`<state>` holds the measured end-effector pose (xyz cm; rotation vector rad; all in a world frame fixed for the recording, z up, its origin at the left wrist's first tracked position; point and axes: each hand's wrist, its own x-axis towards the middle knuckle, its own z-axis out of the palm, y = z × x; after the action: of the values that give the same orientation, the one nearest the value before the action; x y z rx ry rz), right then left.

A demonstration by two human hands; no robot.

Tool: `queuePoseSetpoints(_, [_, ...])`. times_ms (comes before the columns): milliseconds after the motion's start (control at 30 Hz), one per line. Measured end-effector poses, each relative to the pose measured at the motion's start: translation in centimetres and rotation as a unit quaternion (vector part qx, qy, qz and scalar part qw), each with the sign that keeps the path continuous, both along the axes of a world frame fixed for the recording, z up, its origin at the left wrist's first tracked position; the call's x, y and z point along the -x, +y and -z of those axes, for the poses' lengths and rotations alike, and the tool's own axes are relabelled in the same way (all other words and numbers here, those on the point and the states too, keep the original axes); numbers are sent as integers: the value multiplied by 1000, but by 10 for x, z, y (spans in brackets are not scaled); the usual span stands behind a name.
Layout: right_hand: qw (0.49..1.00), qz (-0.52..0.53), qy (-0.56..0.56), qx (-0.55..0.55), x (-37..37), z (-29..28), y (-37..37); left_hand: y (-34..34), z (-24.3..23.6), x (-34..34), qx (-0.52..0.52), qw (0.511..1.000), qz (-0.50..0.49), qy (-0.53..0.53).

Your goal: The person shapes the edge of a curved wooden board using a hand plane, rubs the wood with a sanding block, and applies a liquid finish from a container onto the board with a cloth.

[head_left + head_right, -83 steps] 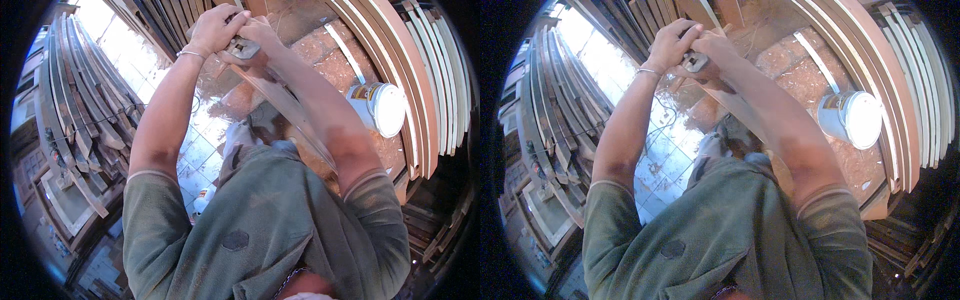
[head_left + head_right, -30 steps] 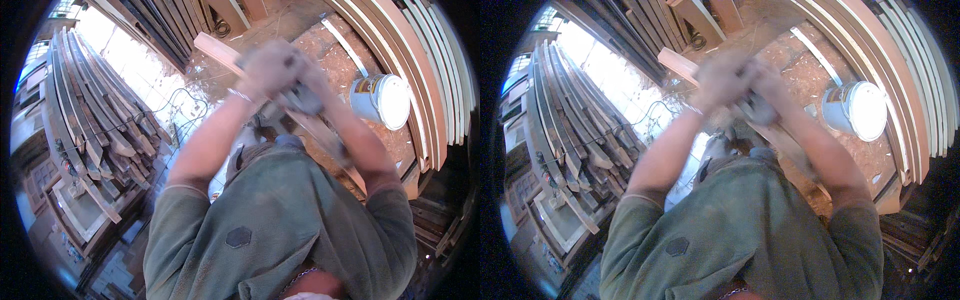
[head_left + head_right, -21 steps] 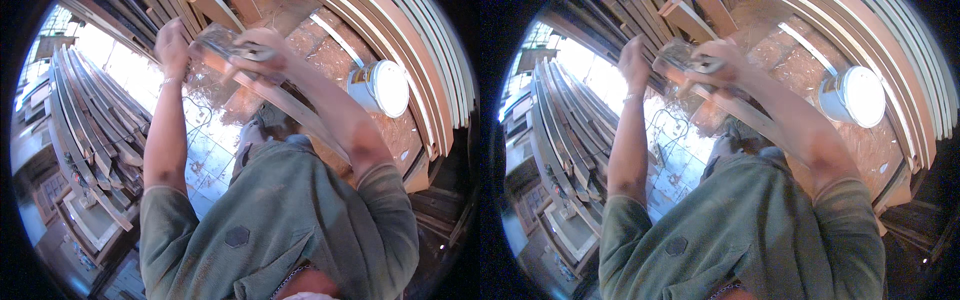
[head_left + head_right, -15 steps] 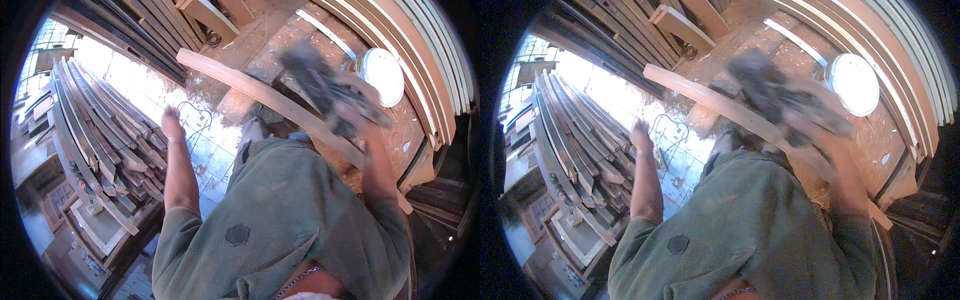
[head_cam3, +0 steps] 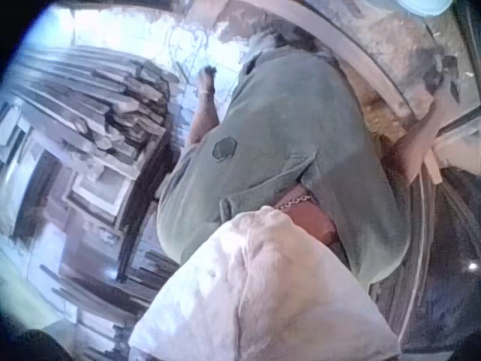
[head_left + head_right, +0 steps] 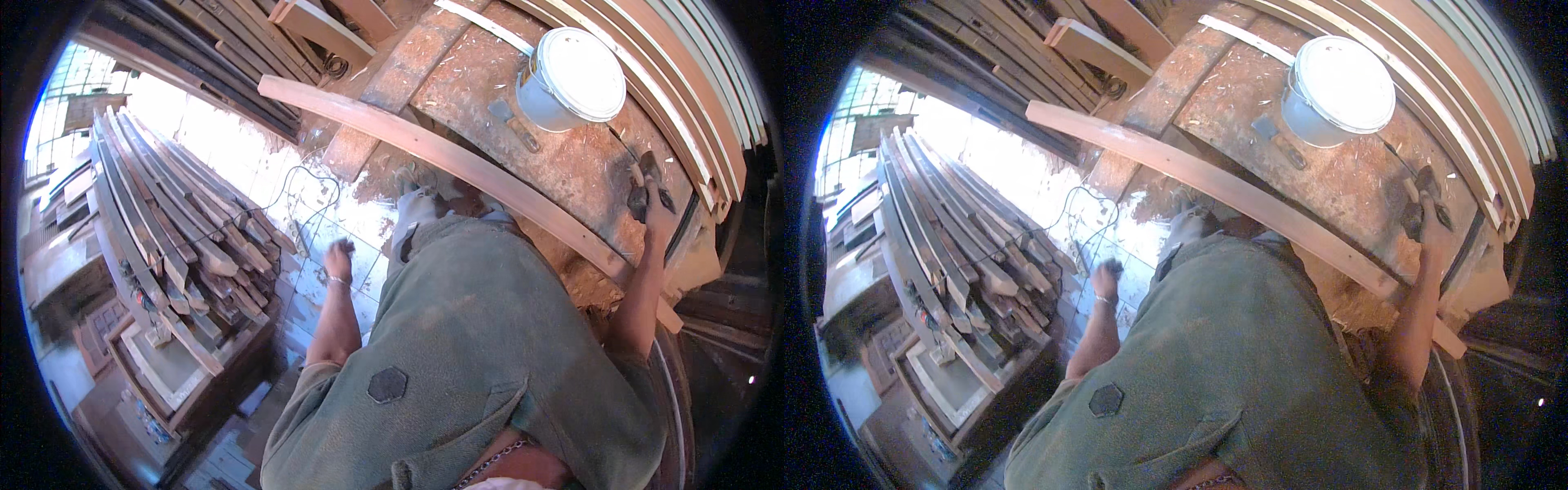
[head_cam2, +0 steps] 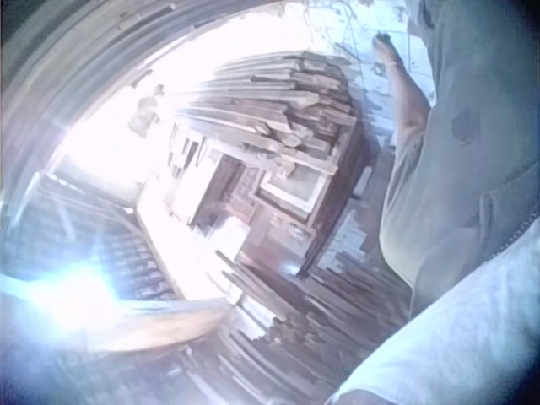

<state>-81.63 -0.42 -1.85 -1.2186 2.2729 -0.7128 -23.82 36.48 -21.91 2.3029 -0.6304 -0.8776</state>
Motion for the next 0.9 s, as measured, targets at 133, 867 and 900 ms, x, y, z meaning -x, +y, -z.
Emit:
queuePoseSetpoints(133, [995,-93,-19,-11,11,37,-16,-61,-64,9,158,978,-123,56])
queuePoseSetpoints(867, [833,-539,26,-122,-184,10,-12,17,-37,-6,91,986,-139,22])
queuePoseSetpoints(900, [829,-538,36,-146,-191,14,-16,-19,-59,-6,141,961,-221,84])
